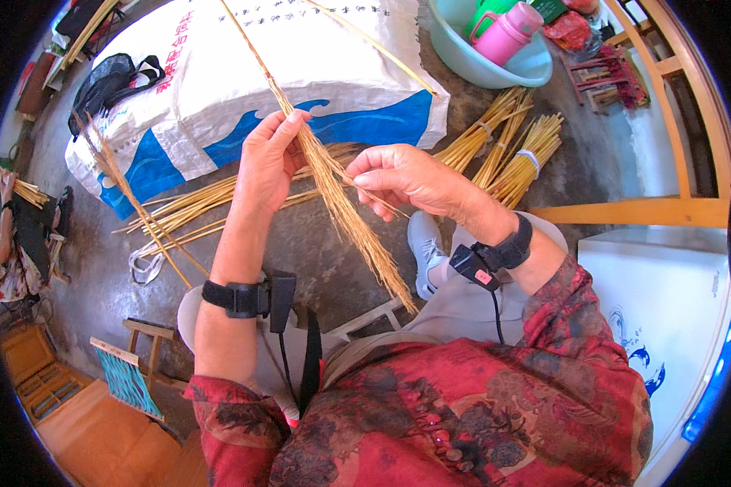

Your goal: The person weaves long, thin bamboo strips together by hand, holding a main vertical piece and interlacing bundles of smaller strips to create a woven structure. They repeatedly select strips from the floor, align them, and tuck them into the existing weave.

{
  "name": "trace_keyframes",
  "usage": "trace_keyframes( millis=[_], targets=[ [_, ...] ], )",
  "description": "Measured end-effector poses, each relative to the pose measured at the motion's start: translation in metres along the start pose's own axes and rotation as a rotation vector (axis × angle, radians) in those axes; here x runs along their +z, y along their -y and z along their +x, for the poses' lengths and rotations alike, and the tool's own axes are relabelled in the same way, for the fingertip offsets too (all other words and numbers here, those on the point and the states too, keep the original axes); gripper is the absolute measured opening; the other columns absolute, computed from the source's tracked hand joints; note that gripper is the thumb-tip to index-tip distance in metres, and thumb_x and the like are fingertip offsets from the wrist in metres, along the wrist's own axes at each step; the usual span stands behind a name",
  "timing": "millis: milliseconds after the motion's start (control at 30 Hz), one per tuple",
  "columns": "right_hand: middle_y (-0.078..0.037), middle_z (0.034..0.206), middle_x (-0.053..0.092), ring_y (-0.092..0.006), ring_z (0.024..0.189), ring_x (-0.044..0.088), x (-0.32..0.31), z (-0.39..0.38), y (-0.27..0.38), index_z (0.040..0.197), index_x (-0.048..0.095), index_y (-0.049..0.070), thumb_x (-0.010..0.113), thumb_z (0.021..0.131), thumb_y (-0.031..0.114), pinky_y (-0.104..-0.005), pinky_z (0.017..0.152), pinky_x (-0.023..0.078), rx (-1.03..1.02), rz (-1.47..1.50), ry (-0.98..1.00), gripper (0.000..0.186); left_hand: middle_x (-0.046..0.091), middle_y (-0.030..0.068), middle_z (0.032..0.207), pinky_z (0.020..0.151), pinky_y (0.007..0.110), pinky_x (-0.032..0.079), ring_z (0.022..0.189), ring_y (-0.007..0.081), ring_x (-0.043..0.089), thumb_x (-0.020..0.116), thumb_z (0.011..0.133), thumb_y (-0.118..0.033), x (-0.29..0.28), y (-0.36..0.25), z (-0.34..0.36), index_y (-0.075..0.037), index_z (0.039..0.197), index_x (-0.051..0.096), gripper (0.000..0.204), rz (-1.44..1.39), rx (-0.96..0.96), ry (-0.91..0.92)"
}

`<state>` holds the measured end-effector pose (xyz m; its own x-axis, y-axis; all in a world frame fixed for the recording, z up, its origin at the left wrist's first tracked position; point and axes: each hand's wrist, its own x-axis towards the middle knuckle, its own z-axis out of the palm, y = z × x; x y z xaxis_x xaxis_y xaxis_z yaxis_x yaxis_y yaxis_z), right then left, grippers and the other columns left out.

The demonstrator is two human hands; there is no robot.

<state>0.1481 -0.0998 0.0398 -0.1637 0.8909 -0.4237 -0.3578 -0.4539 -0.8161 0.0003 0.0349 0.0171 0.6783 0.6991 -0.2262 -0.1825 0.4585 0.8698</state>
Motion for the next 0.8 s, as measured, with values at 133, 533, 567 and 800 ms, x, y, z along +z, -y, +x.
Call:
trace_keyframes(
  millis=[133, 533, 567, 800],
  targets=[
    [-0.005, 0.077, 0.056, -0.0116, 0.062, 0.057, -0.001, -0.002, 0.002, 0.099, 0.05, 0.0, 0.054, 0.082, 0.019, -0.023, 0.053, 0.048, 0.036, -0.155, 0.03, 0.026, 0.051, -0.002, 0.072, 0.056, 0.022, 0.042, 0.063, 0.0076, 0.049, 0.052, 0.085, -0.023, -0.003, -0.001, 0.0, -0.006, 0.091, 0.055, 0.018, 0.038, 0.016, 0.004],
    [-0.005, 0.073, 0.056, -0.0098, 0.063, 0.054, 0.02, 0.03, 0.0, 0.09, 0.054, -0.001, 0.056, 0.081, 0.018, -0.0234, 0.054, 0.046, -0.348, -0.41, -0.256, 0.021, 0.051, -0.0029, 0.067, 0.051, 0.02, 0.043, 0.056, 0.0044, 0.048, 0.059, 0.081, -0.019, 0.012, 0.007, -0.01, -0.005, 0.084, 0.054, 0.015, 0.068, 0.084, -0.008],
    [-0.005, 0.073, 0.056, -0.01, 0.062, 0.054, 0.02, 0.031, 0.0, 0.088, 0.054, -0.001, 0.056, 0.08, 0.017, -0.0239, 0.053, 0.046, -0.322, -0.402, -0.241, 0.02, 0.051, -0.0026, 0.067, 0.051, 0.02, 0.043, 0.056, 0.0044, 0.048, 0.059, 0.081, -0.019, 0.011, 0.007, -0.011, -0.005, 0.084, 0.055, 0.015, 0.063, 0.097, 0.0],
    [-0.002, 0.073, 0.055, -0.01, 0.06, 0.054, 0.015, 0.038, 0.001, 0.085, 0.054, 0.001, 0.055, 0.079, 0.015, -0.0234, 0.051, 0.046, -0.289, -0.254, -0.17, 0.015, 0.055, 0.002, 0.084, 0.066, 0.024, 0.046, 0.076, 0.0094, 0.054, 0.061, 0.078, -0.016, 0.0, 0.001, -0.019, -0.002, 0.102, 0.05, 0.03, 0.15, 0.033, 0.111]
  ],
)
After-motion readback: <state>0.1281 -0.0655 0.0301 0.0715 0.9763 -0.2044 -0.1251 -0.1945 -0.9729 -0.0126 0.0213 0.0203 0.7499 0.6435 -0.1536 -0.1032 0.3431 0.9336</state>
